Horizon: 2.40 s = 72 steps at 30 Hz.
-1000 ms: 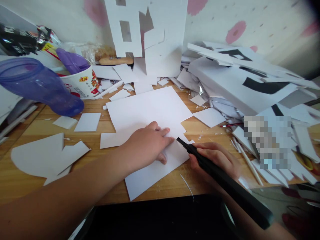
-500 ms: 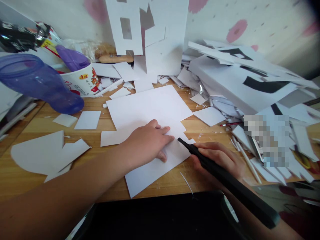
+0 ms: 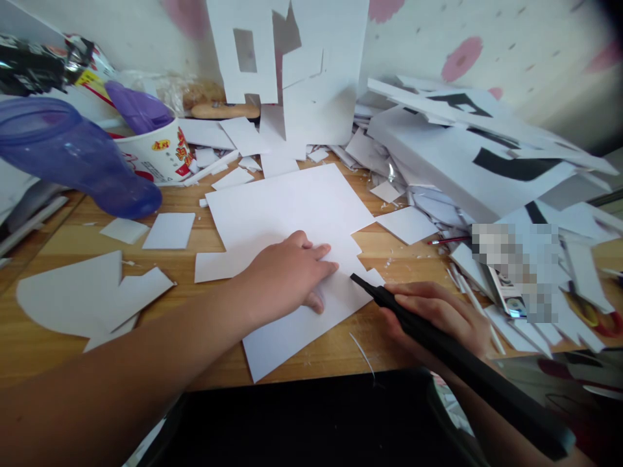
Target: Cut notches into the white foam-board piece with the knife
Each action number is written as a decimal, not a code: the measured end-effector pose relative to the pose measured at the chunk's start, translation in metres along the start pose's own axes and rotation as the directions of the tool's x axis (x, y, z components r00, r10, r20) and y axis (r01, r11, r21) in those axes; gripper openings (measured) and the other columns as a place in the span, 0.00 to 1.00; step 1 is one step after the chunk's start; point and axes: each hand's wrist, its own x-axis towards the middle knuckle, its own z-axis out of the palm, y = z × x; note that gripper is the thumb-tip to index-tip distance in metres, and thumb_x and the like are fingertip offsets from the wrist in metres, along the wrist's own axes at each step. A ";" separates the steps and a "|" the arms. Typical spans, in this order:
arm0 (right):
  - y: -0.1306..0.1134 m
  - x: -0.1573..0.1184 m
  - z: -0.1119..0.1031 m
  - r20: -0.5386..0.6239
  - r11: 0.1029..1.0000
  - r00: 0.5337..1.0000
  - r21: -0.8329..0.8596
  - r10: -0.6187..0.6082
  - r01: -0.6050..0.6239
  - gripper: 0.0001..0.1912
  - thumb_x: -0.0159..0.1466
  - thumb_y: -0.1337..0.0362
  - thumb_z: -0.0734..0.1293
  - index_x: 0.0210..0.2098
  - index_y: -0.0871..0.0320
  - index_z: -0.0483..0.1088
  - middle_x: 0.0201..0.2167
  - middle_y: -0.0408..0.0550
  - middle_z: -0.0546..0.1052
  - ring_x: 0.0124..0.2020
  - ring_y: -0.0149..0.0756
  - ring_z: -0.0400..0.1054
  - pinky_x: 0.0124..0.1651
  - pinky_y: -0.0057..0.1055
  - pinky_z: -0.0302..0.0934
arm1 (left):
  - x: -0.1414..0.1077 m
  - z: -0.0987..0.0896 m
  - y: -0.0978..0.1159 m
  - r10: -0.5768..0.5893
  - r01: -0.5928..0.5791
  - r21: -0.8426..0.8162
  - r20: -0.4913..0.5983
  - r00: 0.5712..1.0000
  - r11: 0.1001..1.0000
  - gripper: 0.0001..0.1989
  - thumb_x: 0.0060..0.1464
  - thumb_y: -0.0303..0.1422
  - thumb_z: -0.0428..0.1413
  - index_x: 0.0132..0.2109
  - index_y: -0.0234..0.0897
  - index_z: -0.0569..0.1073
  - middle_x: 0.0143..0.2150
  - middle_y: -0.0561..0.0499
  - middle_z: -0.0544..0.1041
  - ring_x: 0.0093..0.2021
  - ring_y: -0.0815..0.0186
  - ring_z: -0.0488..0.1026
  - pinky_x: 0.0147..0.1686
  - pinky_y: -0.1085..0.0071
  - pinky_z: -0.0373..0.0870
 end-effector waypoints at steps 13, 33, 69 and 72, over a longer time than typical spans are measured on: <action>-0.006 0.014 -0.005 0.017 0.990 0.998 0.121 0.064 -0.066 0.13 0.59 0.70 0.73 0.42 0.55 0.71 0.37 0.51 0.79 0.34 0.39 0.77 0.31 0.31 0.75 | -0.001 0.001 0.000 -0.005 0.005 0.044 -0.004 1.000 0.999 0.28 0.50 0.45 0.66 0.57 0.46 0.73 0.60 0.47 0.71 0.55 0.49 0.64 0.44 0.63 0.67; -0.004 0.026 0.010 0.416 0.160 0.766 0.821 0.490 -0.548 0.14 0.56 0.56 0.75 0.39 0.53 0.75 0.41 0.48 0.81 0.28 0.32 0.74 0.23 0.26 0.70 | -0.008 0.006 -0.008 0.106 -0.102 0.120 -0.032 0.994 0.988 0.38 0.49 0.52 0.65 0.63 0.44 0.67 0.64 0.46 0.67 0.57 0.47 0.62 0.47 0.61 0.64; -0.001 0.050 0.049 0.324 0.359 0.659 0.637 0.678 -0.682 0.14 0.51 0.57 0.77 0.24 0.56 0.70 0.26 0.46 0.78 0.22 0.32 0.68 0.20 0.26 0.59 | -0.006 0.005 -0.007 0.064 -0.063 0.071 -0.012 0.998 0.995 0.42 0.44 0.54 0.66 0.64 0.48 0.66 0.65 0.49 0.68 0.58 0.48 0.63 0.52 0.60 0.62; 0.002 0.051 0.047 0.306 0.452 0.717 0.607 0.626 -0.654 0.14 0.52 0.57 0.77 0.25 0.56 0.71 0.26 0.46 0.78 0.23 0.32 0.69 0.22 0.27 0.60 | -0.005 0.003 -0.005 0.047 -0.048 0.067 0.021 0.999 0.997 0.42 0.44 0.53 0.67 0.64 0.49 0.66 0.65 0.50 0.67 0.58 0.48 0.62 0.52 0.58 0.63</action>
